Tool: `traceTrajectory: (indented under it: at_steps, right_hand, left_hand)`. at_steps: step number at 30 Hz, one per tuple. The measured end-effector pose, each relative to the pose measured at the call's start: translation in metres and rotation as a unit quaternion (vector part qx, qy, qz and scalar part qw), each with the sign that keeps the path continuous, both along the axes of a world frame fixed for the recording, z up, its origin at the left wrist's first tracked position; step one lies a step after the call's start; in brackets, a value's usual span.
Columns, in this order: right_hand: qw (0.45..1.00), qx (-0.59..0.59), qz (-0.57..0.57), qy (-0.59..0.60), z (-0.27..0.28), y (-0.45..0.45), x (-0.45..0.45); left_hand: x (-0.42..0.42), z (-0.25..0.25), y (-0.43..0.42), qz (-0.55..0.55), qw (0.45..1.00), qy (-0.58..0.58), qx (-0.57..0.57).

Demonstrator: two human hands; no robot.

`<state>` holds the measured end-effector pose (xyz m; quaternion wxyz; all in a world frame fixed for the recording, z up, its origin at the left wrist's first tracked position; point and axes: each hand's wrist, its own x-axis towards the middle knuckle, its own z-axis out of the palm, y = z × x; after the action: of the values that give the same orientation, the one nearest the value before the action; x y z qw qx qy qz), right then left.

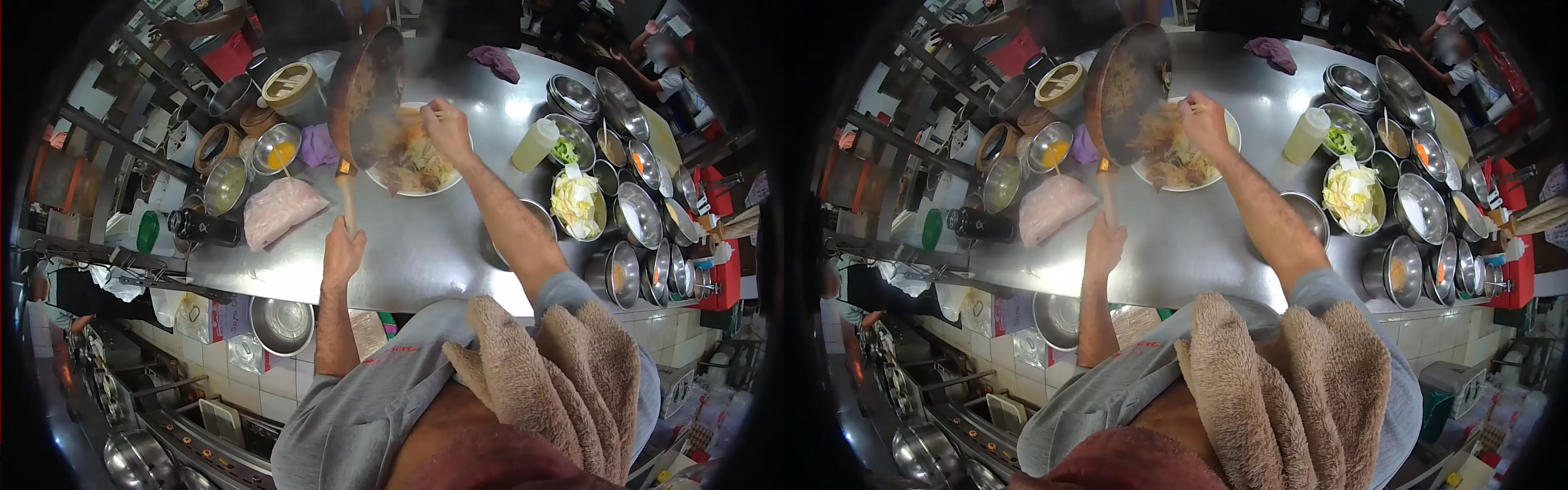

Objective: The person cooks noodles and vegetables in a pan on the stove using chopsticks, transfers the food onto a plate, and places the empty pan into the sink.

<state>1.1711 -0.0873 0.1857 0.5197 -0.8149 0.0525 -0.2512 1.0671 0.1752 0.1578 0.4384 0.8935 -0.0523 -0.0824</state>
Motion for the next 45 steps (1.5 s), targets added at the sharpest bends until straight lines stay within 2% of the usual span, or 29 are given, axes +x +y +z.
traceTrajectory:
  at_steps: [1, 4, 6, 11, 14, 19, 20, 21, 22, 24, 26, 28, 29, 30, 32, 35, 36, 38, 42, 45]
  right_hand:
    - [0.996, 0.073, -0.01, -0.05, 0.001, 0.009, -0.009]
    - [0.995, 0.09, 0.027, -0.04, -0.009, 0.055, -0.048]
    - [0.989, -0.002, 0.067, -0.134, -0.024, 0.073, -0.06]
    - [0.985, -0.065, 0.014, -0.159, -0.048, 0.053, -0.05]
    - [0.985, -0.069, 0.01, -0.156, -0.049, 0.049, -0.057]
    - [0.985, -0.08, -0.013, -0.155, -0.04, 0.038, -0.054]
    - [0.99, -0.059, 0.003, -0.129, -0.034, 0.032, -0.056]
    - [0.994, -0.038, 0.019, -0.105, -0.022, 0.029, -0.057]
    - [0.993, -0.039, 0.021, -0.111, -0.009, 0.026, -0.054]
    - [0.985, 0.085, 0.03, -0.145, 0.007, 0.022, -0.053]
    - [0.982, 0.088, 0.037, -0.162, 0.011, 0.021, -0.037]
    - [0.966, 0.203, 0.073, -0.141, 0.024, 0.035, -0.031]
    - [0.974, 0.156, 0.076, -0.144, 0.025, 0.043, -0.041]
    - [0.974, 0.157, 0.075, -0.147, 0.024, 0.054, -0.047]
    - [0.944, -0.058, 0.109, -0.305, 0.021, 0.071, -0.056]
    - [0.934, -0.076, 0.126, -0.326, 0.037, 0.065, -0.044]
    - [0.935, -0.083, 0.098, -0.33, 0.042, 0.055, -0.038]
    - [0.955, -0.067, 0.033, -0.287, 0.041, 0.029, -0.025]
    - [0.971, -0.127, -0.001, -0.202, 0.015, -0.011, -0.041]
    - [0.994, -0.001, -0.015, -0.11, 0.01, -0.017, -0.06]
  left_hand:
    - [0.003, -0.002, -0.001, 0.011, 1.0, 0.02, -0.018]
    - [0.005, -0.002, -0.008, 0.022, 0.999, 0.036, -0.034]
    - [0.003, 0.001, -0.01, 0.022, 0.998, 0.044, -0.049]
    - [-0.01, 0.022, -0.003, 0.045, 0.993, 0.1, -0.049]
    - [-0.014, 0.017, 0.005, 0.05, 0.993, 0.094, -0.041]
    - [-0.009, 0.008, 0.015, 0.032, 0.998, -0.028, -0.042]
    - [-0.012, 0.01, 0.016, 0.033, 0.998, -0.032, -0.041]
    - [-0.016, 0.019, 0.014, 0.045, 0.995, 0.011, -0.087]
    - [-0.018, 0.028, 0.011, 0.057, 0.988, 0.051, -0.135]
    - [-0.027, 0.038, 0.008, 0.055, 0.98, 0.088, -0.168]
    - [-0.03, 0.039, 0.005, 0.054, 0.971, 0.123, -0.2]
    - [-0.035, 0.036, 0.0, 0.003, 0.921, 0.175, -0.348]
    - [-0.039, 0.037, -0.004, 0.008, 0.914, 0.186, -0.361]
    - [-0.041, 0.037, -0.007, 0.006, 0.915, 0.184, -0.359]
    - [-0.047, 0.034, -0.012, -0.01, 0.886, 0.225, -0.405]
    - [-0.056, 0.032, -0.017, -0.008, 0.89, 0.228, -0.395]
    - [-0.059, 0.032, -0.017, -0.006, 0.896, 0.221, -0.385]
    - [-0.06, 0.029, -0.015, -0.008, 0.913, 0.202, -0.355]
    - [-0.071, 0.026, -0.011, 0.02, 0.951, 0.145, -0.274]
    - [-0.076, 0.028, -0.012, 0.061, 0.957, 0.129, -0.251]
